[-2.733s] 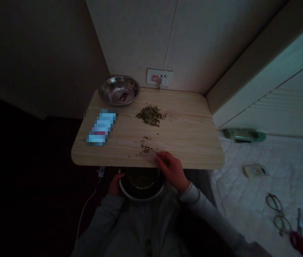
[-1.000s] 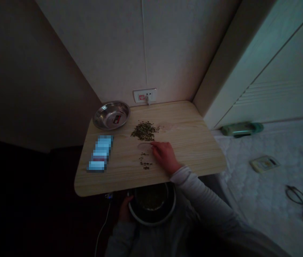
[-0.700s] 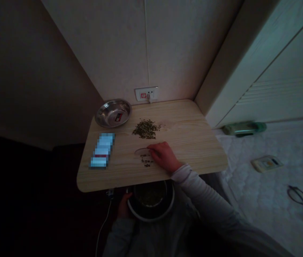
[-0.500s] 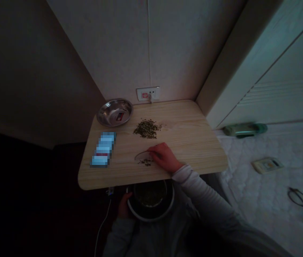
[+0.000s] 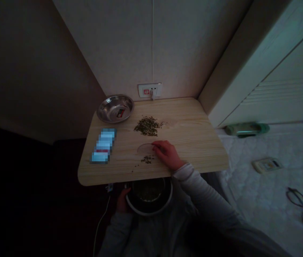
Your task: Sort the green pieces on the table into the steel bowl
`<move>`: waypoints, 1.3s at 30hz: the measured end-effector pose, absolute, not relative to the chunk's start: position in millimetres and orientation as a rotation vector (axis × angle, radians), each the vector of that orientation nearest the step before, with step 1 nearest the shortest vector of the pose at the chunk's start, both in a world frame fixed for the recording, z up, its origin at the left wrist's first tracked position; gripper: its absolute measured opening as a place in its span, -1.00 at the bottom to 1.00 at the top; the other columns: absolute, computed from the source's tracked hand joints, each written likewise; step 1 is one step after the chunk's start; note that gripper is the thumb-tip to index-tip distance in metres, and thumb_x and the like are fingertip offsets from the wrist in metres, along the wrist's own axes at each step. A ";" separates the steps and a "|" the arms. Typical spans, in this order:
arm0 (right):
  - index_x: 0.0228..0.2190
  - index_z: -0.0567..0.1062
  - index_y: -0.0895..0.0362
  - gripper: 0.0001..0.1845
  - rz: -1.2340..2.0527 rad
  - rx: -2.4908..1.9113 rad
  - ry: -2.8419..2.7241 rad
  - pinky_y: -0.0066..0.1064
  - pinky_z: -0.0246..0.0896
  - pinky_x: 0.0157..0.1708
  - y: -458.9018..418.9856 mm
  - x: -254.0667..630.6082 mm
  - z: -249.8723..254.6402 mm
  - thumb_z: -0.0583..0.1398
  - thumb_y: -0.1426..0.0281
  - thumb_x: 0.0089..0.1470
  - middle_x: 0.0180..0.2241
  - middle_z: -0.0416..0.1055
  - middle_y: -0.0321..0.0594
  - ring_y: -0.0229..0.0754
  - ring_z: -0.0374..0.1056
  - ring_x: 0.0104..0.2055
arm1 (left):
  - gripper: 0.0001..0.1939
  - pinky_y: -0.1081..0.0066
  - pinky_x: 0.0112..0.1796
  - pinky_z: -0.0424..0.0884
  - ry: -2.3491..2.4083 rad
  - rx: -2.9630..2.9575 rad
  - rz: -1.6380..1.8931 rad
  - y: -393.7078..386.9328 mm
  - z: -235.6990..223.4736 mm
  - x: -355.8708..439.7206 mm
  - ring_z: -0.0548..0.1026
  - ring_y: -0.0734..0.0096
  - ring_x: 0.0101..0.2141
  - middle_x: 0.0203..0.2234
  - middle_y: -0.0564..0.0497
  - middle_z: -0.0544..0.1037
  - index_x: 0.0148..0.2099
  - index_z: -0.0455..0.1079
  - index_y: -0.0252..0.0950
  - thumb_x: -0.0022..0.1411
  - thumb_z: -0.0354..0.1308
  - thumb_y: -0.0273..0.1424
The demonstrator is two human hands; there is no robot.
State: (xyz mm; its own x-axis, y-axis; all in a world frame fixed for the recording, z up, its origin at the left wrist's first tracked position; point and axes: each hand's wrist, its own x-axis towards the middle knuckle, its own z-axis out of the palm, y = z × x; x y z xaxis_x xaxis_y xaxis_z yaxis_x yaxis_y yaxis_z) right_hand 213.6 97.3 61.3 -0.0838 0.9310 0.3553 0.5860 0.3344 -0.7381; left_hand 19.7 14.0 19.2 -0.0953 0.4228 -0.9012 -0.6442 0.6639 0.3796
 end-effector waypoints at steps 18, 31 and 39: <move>-0.28 0.34 0.13 -0.76 0.669 -1.373 -1.786 -0.39 0.17 -0.35 61.0 200.3 63.2 0.04 0.38 -0.06 -0.41 0.36 -0.20 -0.25 0.24 -0.37 | -0.77 0.41 -0.40 0.34 1.498 -0.102 1.065 12.8 12.4 -3.6 0.41 0.45 -0.63 -0.77 0.07 0.43 -0.73 0.31 -0.31 -0.14 -0.01 -0.61; -0.30 0.35 0.14 -0.78 0.488 -1.367 -2.028 -0.34 0.05 -0.32 61.7 178.8 66.2 0.02 0.39 -0.03 -0.39 0.39 -0.21 -0.23 0.23 -0.37 | -0.81 0.40 -0.39 0.33 1.459 -0.108 1.056 10.8 0.2 -16.5 0.42 0.42 -0.60 -0.74 0.02 0.45 -0.68 0.34 -0.34 -0.12 0.01 -0.58; -0.28 0.35 0.12 -0.77 0.510 -1.354 -2.123 -0.33 -0.01 -0.32 62.5 177.3 66.9 0.01 0.38 -0.02 -0.43 0.39 -0.22 -0.22 0.23 -0.37 | -0.83 0.38 -0.24 0.27 1.510 -0.088 1.127 8.4 -15.9 -29.3 0.44 0.31 -0.39 -0.71 0.04 0.46 -0.65 0.35 -0.29 -0.20 0.06 -0.64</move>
